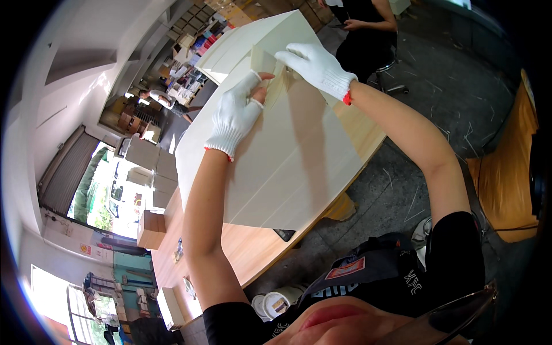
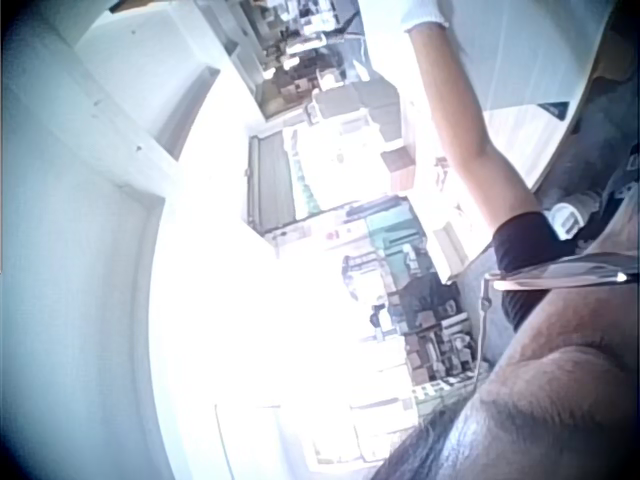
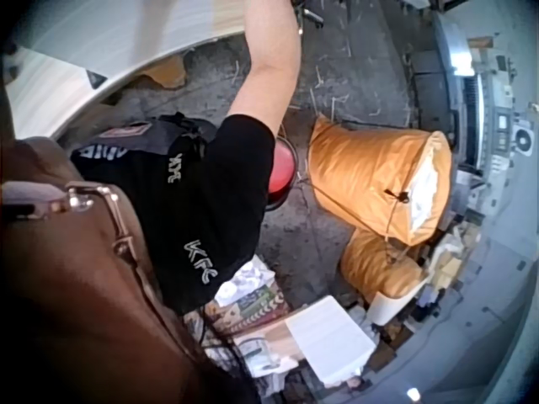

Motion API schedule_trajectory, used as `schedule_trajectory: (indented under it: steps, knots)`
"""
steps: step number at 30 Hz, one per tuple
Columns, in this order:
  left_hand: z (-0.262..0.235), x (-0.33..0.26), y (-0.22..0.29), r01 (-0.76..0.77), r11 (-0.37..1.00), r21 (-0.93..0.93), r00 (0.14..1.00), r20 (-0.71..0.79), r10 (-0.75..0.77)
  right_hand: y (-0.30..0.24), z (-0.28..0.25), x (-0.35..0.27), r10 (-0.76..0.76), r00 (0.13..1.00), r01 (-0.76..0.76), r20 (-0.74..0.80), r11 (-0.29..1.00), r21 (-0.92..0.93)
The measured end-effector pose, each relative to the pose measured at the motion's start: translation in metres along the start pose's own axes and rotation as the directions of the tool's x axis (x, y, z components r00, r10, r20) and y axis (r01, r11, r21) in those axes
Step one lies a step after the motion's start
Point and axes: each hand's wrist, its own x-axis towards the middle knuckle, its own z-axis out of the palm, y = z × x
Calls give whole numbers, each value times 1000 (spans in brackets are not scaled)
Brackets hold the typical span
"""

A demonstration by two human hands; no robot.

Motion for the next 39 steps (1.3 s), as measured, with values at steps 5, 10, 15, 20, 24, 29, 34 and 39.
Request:
schedule_trajectory:
  steps: [5, 10, 15, 20, 24, 29, 34, 39]
  knots:
    - [1, -1, 0, -57, 998, 30, 998, -12, 57, -1, 1, -5, -1, 999, 2, -38, 1000, 14]
    - [2, 0, 1, -12, 1000, 7, 1000, 6, 12, 5, 5, -5, -53, 995, 57, -89, 997, 44]
    - [1, 1, -1, -66, 998, 18, 998, -24, 66, 0, 0, -5, -15, 998, 16, -57, 1000, 12]
    - [6, 1, -5, -23, 999, -39, 997, -80, 20, 0, 3, -5, -7, 998, 8, -59, 1000, 12]
    - [-1, 0, 3, 7, 1000, -2, 1000, 9, -6, 0, 3, -4, -4, 998, 1, -58, 999, -49]
    - [2, -1, 1, -53, 998, 40, 999, 2, 53, 2, 6, -6, -18, 995, 16, -100, 1000, -25]
    - [1, -1, 5, -13, 1000, 13, 1000, 5, 12, 2, 4, -7, -26, 995, 24, -94, 1000, -20]
    - [2, -1, -3, -65, 998, 25, 997, -31, 66, 0, 5, -8, -2, 997, 5, -80, 1000, 31]
